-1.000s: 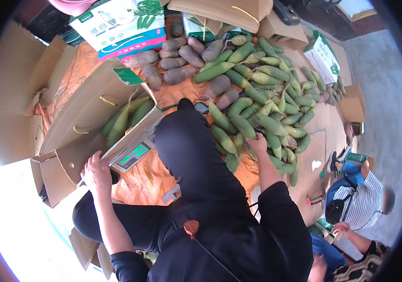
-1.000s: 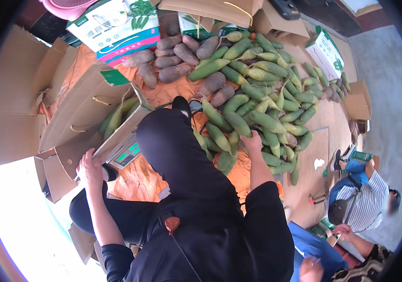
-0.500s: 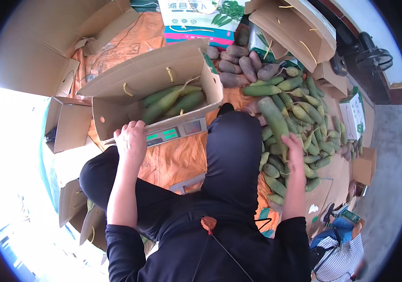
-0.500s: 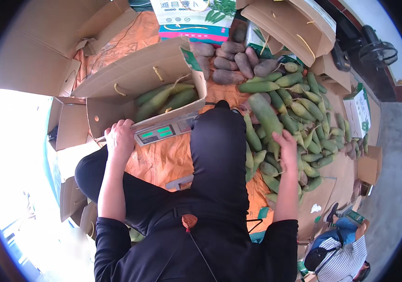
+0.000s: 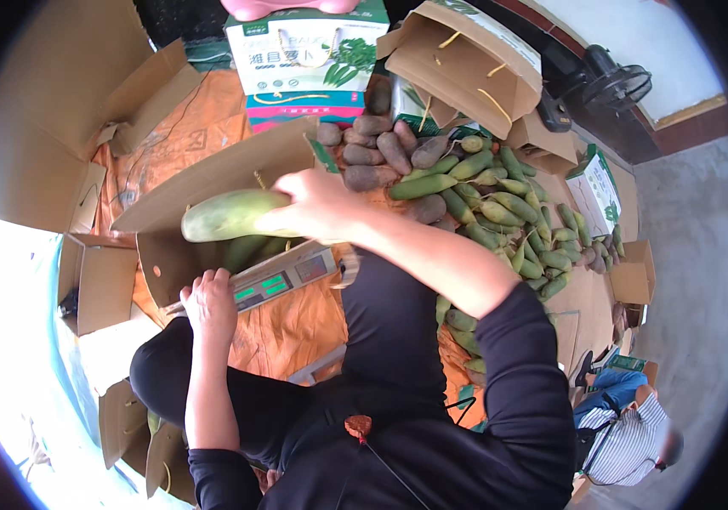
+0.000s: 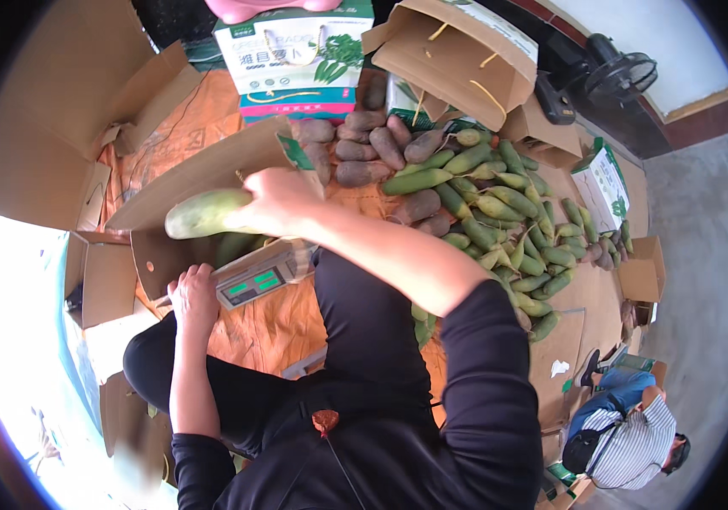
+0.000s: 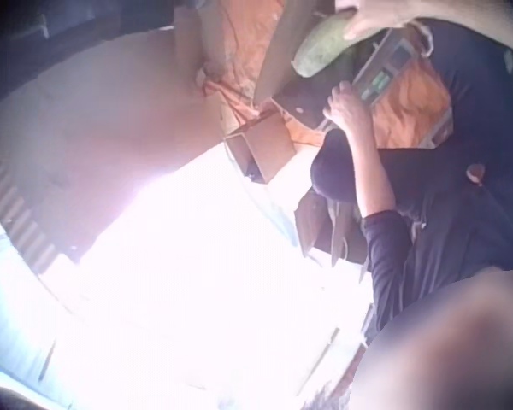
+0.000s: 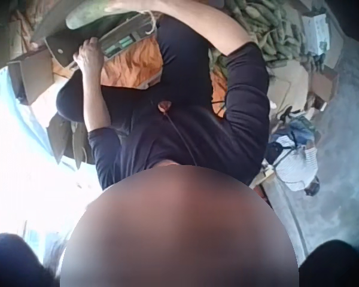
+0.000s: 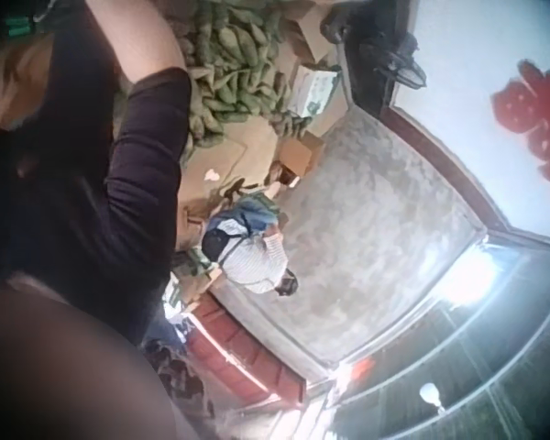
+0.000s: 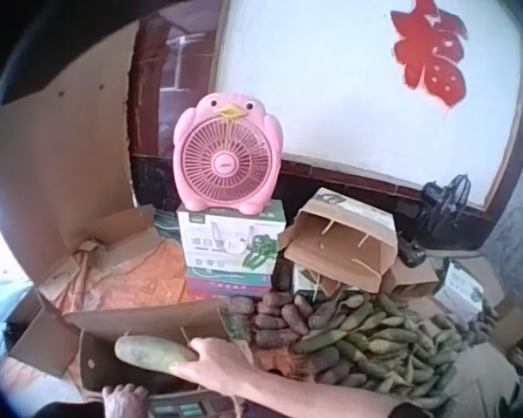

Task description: Sorting and packing cucumbers into cardboard boxes and weighing them.

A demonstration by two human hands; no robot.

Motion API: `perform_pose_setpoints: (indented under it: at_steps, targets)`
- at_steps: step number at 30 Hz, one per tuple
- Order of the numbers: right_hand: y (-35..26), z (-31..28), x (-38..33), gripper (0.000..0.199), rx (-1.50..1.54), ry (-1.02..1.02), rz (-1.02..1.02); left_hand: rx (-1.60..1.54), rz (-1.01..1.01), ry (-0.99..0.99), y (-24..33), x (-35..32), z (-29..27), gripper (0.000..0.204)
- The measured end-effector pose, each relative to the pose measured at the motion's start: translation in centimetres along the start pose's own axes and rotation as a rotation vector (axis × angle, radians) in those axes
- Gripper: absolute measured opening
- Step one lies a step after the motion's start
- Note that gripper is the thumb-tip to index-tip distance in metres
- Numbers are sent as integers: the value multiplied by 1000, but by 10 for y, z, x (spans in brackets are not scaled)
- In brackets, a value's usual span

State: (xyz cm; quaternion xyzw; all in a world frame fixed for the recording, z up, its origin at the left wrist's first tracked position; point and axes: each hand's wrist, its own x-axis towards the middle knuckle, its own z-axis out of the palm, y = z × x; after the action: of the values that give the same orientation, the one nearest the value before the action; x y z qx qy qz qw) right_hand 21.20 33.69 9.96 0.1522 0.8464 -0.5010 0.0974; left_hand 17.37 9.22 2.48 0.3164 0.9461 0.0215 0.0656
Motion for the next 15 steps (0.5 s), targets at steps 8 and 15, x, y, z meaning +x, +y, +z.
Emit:
perform_pose_setpoints:
  at_steps: [8, 15]
  targets:
    - [8, 1, 29, 27, -6, 145, -344, -16, -15, 8, 3, 1, -1, 8]
    - [109, -136, -26, 18, 275, 638, -76, -2, -19, 10, 10, 4, -6, 9]
